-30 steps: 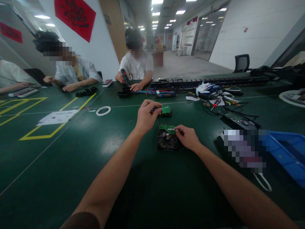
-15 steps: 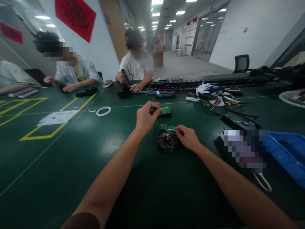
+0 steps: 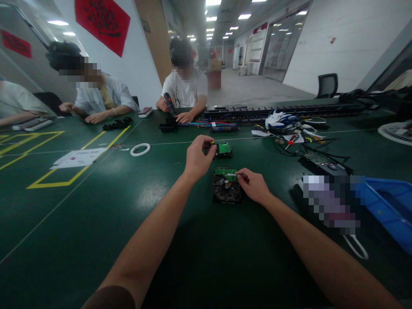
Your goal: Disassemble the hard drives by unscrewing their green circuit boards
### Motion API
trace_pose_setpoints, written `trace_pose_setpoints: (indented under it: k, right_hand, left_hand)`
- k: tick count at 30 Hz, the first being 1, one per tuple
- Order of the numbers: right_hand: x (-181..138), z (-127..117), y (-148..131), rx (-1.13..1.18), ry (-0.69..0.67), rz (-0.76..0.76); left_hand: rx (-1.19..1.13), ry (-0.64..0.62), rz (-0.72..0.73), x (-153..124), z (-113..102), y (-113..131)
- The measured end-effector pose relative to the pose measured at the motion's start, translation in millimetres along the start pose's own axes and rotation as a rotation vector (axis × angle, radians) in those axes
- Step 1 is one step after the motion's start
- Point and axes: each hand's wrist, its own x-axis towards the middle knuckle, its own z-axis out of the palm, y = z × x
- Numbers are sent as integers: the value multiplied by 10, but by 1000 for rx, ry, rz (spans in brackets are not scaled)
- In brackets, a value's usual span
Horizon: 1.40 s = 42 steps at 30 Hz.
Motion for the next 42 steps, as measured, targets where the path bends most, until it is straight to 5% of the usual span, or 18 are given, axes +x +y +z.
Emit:
trace_pose_setpoints:
  k: [13,32,42]
  right_hand:
    - [1,-3,-15,16,-5,9]
    - [-5,-9,-11,1,1,11]
    - [-4,6,-2,21,0,12]
  left_hand:
    - [76,-27,99,-4,-40,44]
    - [-68,-64,31,-1,-30,78]
    - [35,-101,74,-3,-36,91]
